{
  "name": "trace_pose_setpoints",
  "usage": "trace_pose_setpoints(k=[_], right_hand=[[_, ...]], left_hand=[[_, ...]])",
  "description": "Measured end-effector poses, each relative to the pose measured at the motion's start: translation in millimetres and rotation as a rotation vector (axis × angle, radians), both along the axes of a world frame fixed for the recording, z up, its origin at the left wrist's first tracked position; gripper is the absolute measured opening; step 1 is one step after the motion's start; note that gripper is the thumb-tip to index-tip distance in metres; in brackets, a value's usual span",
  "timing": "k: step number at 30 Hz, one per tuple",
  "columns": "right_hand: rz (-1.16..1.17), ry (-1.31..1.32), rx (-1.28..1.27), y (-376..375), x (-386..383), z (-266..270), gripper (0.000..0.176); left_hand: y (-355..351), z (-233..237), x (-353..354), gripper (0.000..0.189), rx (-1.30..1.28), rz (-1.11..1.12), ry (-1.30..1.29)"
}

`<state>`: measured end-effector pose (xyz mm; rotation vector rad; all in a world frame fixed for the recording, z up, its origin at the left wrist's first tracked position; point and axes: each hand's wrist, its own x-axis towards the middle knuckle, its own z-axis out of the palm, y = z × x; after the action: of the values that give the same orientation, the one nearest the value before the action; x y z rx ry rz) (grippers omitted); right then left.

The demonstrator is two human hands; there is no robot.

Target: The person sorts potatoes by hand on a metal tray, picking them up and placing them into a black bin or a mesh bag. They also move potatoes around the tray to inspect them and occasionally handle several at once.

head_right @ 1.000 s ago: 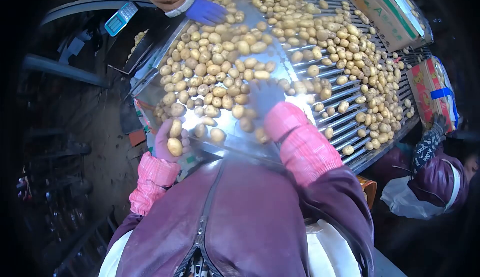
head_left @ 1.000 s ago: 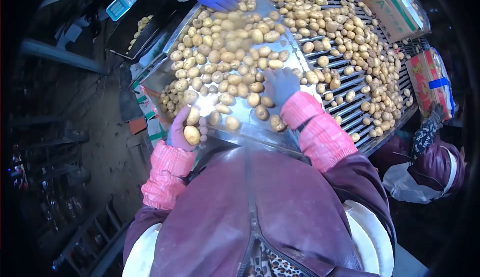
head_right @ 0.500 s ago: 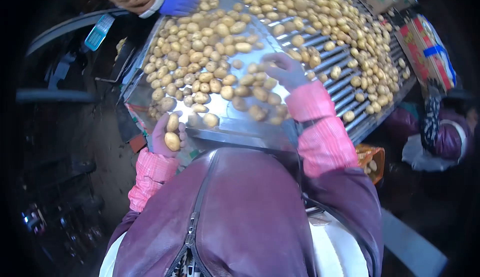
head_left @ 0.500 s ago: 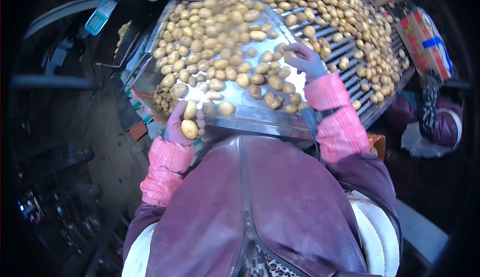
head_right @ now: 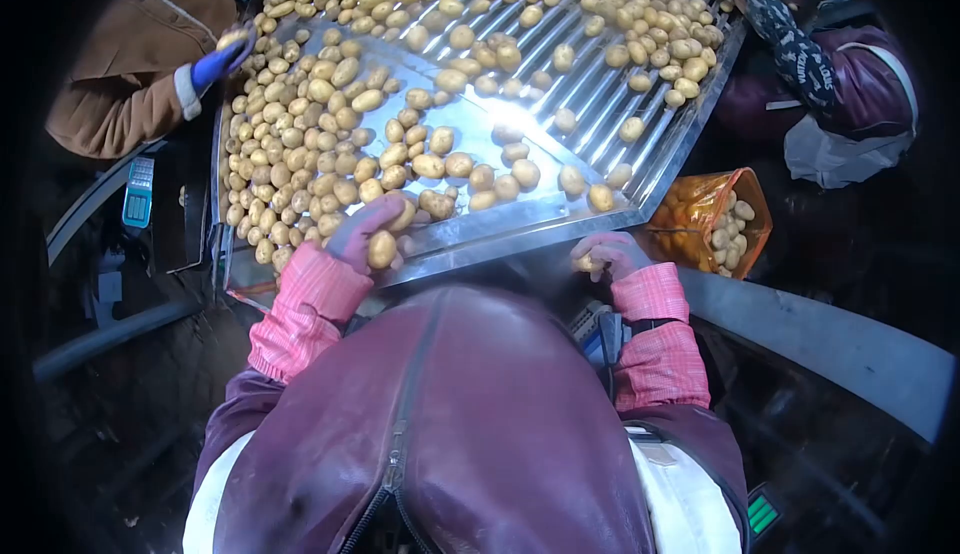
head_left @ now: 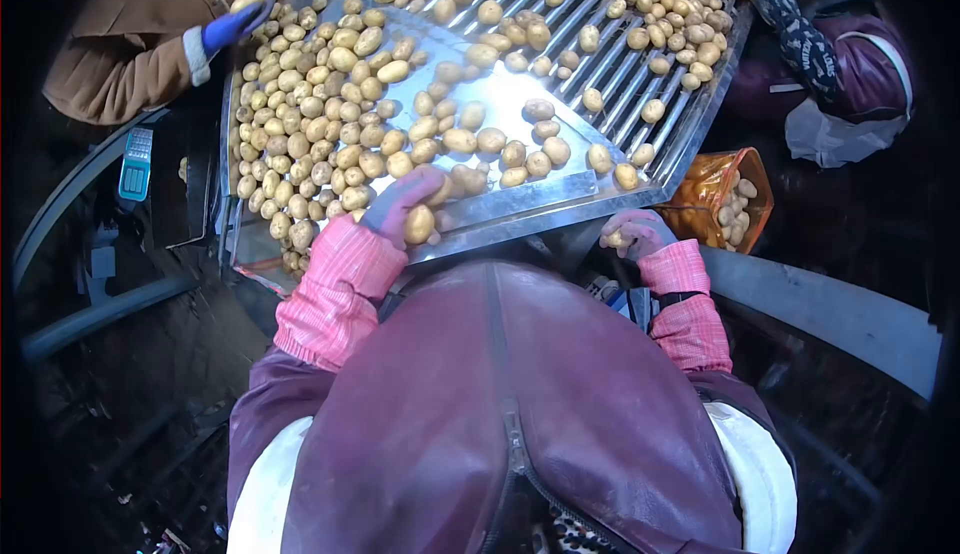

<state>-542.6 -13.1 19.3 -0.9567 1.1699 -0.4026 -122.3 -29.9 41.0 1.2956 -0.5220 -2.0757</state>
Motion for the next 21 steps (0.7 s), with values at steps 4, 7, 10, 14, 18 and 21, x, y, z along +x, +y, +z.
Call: trace_pose_setpoints(k=[4,7,10,14,18,21], right_hand=[[0.129,0.073,0.051,0.6,-13.4,-3.0,0.031],[-0.110,0.203,0.037,14.0,-4.5,-26.3,0.040],[-0.177,0.252,0.016,20.0,1.5,-83.1,0.046],[0.136,0.250,0.041,20.9,7.8,-66.3,0.037],[0.165,0.196,0.023,-8.5,33.7,24.7,0.030],[0.058,0.548,-0.227,-51.6,56.2,72.1,0.026]], left_hand=[[-9.9,-13.4,4.0,0.039,-0.067,-0.063,-0.151],[-8.3,-17.1,3.8,0.040,-0.076,0.034,-0.177],[-4.1,-32.0,2.1,0.039,-0.127,0.195,-0.312],[-2.0,-43.0,22.0,0.037,-0.198,0.463,-0.273],[12.8,-23.5,27.9,0.039,-0.191,0.434,-0.176],[25.8,-9.9,15.1,0.041,-0.126,0.445,-0.153]])
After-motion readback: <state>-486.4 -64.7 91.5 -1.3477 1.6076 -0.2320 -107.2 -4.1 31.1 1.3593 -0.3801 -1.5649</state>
